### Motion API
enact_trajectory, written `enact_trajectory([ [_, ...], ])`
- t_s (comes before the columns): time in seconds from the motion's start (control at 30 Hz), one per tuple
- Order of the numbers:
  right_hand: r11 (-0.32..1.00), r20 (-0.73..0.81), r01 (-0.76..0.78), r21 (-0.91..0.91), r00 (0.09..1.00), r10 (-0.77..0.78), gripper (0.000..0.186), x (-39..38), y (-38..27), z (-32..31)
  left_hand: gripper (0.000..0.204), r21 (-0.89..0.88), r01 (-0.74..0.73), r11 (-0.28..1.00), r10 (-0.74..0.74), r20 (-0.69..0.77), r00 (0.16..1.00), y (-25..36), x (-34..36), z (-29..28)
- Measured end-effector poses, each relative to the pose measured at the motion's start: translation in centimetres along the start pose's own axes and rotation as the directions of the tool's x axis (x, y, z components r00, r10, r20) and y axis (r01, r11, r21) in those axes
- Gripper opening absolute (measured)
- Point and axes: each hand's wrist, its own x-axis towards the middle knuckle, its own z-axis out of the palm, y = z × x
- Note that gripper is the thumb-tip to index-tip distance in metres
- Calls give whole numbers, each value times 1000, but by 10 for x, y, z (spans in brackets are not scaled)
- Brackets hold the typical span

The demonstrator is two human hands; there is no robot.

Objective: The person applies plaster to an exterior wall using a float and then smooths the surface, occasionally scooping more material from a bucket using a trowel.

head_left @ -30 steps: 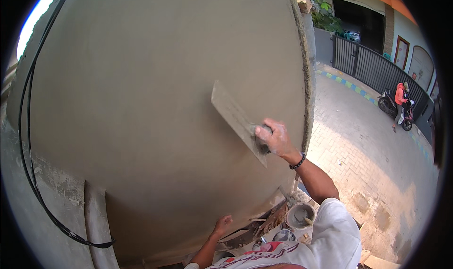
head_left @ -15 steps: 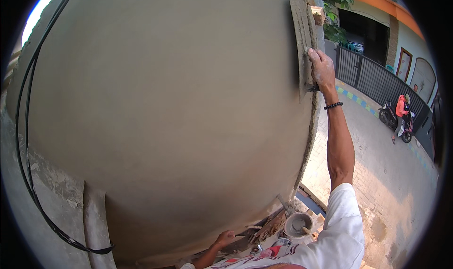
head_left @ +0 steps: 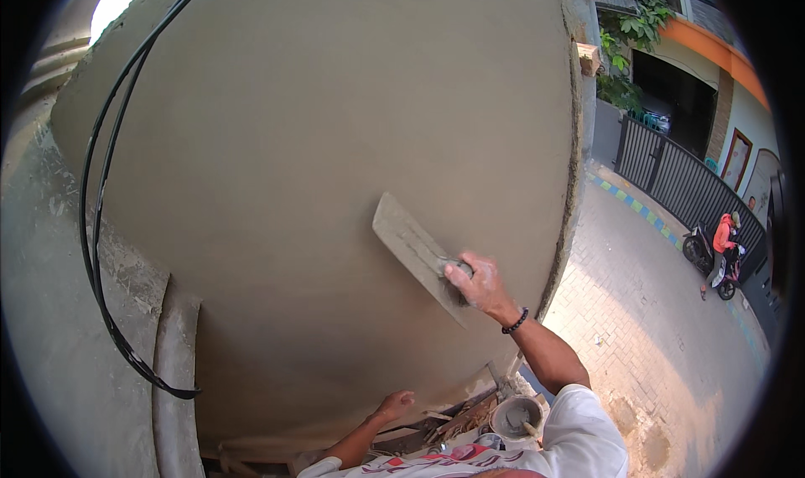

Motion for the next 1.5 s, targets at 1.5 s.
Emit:
enact_trajectory([
  [1.5,976,-459,-208,60,863,212,36,102,117,-199,41,25,51,998,-51,26,998,-91,-37,34],
])
